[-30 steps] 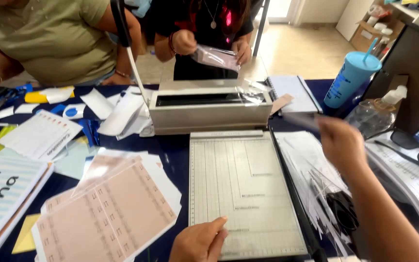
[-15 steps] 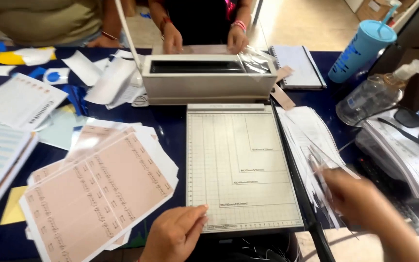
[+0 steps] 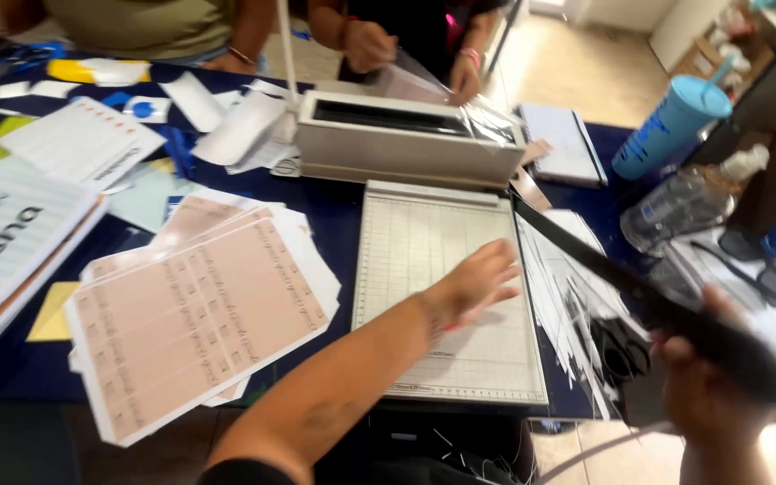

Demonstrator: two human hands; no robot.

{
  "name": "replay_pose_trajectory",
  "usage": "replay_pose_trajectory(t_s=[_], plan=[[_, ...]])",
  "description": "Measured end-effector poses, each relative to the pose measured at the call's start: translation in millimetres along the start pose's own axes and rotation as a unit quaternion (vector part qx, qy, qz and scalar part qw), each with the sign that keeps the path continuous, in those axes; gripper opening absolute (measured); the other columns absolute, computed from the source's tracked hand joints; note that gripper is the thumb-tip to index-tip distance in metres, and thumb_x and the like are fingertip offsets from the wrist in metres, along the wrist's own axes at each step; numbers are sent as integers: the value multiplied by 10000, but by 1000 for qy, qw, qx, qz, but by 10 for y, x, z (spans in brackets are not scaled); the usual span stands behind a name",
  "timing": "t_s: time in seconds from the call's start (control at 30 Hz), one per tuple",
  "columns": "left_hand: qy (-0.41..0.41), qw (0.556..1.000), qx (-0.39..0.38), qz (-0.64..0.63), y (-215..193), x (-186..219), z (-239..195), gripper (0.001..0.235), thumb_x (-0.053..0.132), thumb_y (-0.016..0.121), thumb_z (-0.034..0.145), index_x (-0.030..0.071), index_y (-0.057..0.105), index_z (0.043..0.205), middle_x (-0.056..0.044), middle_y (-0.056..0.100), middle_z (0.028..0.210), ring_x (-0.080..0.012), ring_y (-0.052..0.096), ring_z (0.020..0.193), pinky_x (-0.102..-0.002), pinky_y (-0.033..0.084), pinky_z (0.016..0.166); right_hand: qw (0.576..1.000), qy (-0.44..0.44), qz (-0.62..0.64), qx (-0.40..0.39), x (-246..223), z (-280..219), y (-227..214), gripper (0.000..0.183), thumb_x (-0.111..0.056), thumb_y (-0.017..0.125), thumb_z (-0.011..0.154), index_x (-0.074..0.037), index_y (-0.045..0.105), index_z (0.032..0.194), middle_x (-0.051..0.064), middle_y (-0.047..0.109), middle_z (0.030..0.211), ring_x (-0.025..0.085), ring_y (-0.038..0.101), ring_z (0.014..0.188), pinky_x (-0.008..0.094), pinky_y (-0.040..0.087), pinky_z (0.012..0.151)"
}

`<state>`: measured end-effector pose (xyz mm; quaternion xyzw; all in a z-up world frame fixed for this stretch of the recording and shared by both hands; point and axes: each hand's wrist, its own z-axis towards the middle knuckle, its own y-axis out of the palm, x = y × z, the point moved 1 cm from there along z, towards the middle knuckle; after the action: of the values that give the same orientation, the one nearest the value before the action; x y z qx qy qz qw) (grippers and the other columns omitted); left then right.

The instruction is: Cutting printed paper sheets into strips using a manual guillotine paper cutter

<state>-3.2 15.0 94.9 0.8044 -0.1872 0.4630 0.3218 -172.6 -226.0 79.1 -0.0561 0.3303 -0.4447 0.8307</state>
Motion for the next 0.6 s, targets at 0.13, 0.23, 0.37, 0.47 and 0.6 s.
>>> replay_pose_trajectory(t_s=[0.13, 0.23, 0.37, 0.47, 0.6], plan=[[72, 964, -39, -254, 248, -186, 955, 787, 211, 481, 1030, 112, -30, 1620, -115, 16, 1717, -443, 331, 1482, -329, 640, 797, 1000, 0, -15, -22, -286, 454, 98, 607, -161, 540, 1103, 264, 494, 1534, 273, 624, 835, 295, 628, 712, 360, 536, 784], [95, 944, -143, -282, 431, -275, 1071, 633, 299, 468, 1084, -92, 199, 1502, -305, 338, 1474, -235, 662, 984, -282, 638, 760, 999, 21, 20, -29, -266, 452, 98, 578, -123, 503, 1112, 240, 432, 1557, 285, 601, 827, 313, 623, 726, 390, 544, 810], [65, 974, -84, -198, 698, -520, 434, 318, 263, 402, 1157, -17, 550, 1130, -132, 653, 1042, -217, 647, 945, -303, 564, 863, 997, 56, 46, -8, -267, 337, 48, 594, -71, 554, 1087, 230, 434, 1585, 291, 597, 868, 291, 604, 750, 364, 529, 830], [178, 966, -182, -51, 843, -927, 180, 209, -18, 439, 1110, -21, 634, 1183, -193, 711, 908, -236, 710, 884, -351, 624, 842, 1000, -12, -21, 6, -200, 173, -50, 79, 146, 707, 1054, 186, 674, 994, 366, 670, 1184, 389, 673, 1215, 496, 533, 1253], [348, 716, -196, 573, 1045, -1250, -4, 345, 405, 526, 974, 285, 663, 1267, 45, 576, 1345, -249, 571, 1245, -530, 460, 1020, 989, 68, -105, -74, -356, 44, -117, 269, -65, 735, 1035, 28, 645, 1271, 83, 708, 988, 132, 626, 821, 255, 511, 821]])
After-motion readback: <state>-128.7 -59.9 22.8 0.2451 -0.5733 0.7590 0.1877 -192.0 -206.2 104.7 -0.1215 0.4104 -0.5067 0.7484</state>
